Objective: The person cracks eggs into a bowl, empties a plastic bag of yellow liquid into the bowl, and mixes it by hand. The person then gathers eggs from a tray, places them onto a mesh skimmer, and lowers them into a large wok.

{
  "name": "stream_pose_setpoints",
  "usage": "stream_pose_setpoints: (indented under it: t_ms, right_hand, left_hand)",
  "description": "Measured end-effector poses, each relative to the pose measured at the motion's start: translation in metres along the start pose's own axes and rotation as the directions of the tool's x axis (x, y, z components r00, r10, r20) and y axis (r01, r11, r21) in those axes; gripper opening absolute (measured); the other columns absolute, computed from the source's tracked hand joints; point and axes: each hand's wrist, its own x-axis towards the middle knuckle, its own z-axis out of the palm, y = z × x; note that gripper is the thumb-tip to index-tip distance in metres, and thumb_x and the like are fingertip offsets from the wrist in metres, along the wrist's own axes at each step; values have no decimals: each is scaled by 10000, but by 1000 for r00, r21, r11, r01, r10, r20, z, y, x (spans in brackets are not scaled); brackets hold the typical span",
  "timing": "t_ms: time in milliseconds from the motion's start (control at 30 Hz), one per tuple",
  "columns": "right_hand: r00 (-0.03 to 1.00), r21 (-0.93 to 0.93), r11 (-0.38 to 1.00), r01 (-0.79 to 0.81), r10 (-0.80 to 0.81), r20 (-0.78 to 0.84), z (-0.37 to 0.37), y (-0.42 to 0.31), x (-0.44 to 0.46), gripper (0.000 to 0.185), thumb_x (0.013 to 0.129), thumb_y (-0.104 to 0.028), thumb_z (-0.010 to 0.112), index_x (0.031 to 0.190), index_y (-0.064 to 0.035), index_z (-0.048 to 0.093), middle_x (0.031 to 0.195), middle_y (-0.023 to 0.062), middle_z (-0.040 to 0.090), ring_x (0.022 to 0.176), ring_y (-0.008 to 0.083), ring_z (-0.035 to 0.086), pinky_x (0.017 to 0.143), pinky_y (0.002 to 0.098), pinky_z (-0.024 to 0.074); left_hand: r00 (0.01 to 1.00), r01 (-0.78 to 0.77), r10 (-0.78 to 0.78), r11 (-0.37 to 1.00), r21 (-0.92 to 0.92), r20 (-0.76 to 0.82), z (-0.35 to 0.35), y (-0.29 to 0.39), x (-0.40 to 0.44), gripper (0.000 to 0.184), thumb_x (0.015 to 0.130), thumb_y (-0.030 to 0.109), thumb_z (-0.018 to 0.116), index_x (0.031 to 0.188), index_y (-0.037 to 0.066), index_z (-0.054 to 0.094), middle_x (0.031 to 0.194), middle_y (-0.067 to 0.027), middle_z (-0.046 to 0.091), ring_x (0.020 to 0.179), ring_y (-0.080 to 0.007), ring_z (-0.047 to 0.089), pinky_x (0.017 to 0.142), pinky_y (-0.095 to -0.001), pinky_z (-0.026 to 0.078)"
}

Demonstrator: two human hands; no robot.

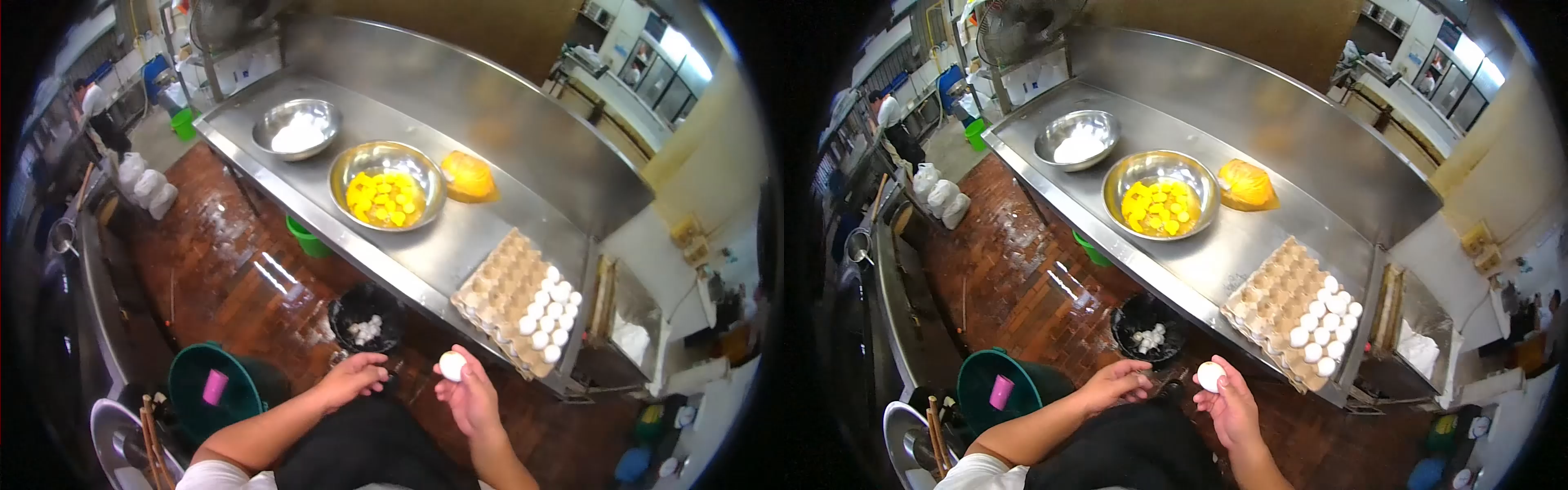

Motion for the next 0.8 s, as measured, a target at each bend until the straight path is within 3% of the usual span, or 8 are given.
stream_pose_setpoints:
  t_ms: [67,167,267,333,367,467,633,800]
  right_hand:
    - [988,-219,972,82,-109,-110,13,5,12,483,1005,-167,468,1467,-83,353,1166,127,624,793,164,639,671,258,506]
    - [966,-293,940,175,-221,-132,37,9,84,456,975,-94,525,1415,-27,426,1148,92,620,786,114,615,673,231,492]
    - [868,-373,815,443,-494,-49,44,2,121,517,919,-24,631,1400,3,443,1168,91,580,858,69,557,777,229,489]
    - [799,-624,653,428,-597,-76,43,2,137,460,899,-50,665,1333,10,525,1152,108,586,829,85,570,717,233,496]
    - [758,-740,541,399,-649,-66,47,-2,145,441,888,-60,680,1306,8,556,1136,115,594,798,90,578,693,233,498]
    - [703,-869,407,282,-704,-102,57,5,175,428,872,-100,698,1281,-33,593,1115,121,610,720,116,592,666,242,505]
    - [607,-913,407,-41,-715,-346,81,33,225,416,874,-181,695,1279,-122,614,1134,106,620,710,171,622,670,282,527]
    - [526,-891,397,-220,-721,-451,99,48,244,425,877,-236,691,1284,-141,612,1157,124,616,833,256,658,746,357,540]
  left_hand:
    - [997,-48,44,996,78,58,6,6,-10,541,924,271,642,1380,41,465,1053,-29,640,908,-111,611,779,-258,472]
    - [991,-131,119,971,201,68,-37,47,2,454,951,227,602,1349,45,483,1078,-78,664,915,-128,630,786,-266,499]
    - [985,-127,133,990,62,-106,-53,89,24,457,935,205,605,1330,5,490,1045,-101,668,878,-159,652,749,-276,513]
    - [985,-123,123,992,11,-118,-66,121,41,468,931,210,609,1331,-2,490,1029,-101,668,860,-158,653,737,-271,514]
    - [988,-122,123,992,18,-88,-71,139,51,464,933,215,608,1326,-1,492,1029,-105,668,851,-158,654,729,-271,516]
    - [986,-156,150,983,100,69,-97,186,96,448,939,204,601,1321,-1,491,1025,-102,670,850,-160,656,729,-265,514]
    - [935,-186,113,963,195,335,-134,274,155,425,936,153,602,1325,18,498,1044,-83,667,892,-150,639,777,-271,491]
    - [917,-206,76,930,303,391,-161,328,194,433,935,218,586,1307,10,511,1000,-89,659,850,-165,645,752,-285,504]
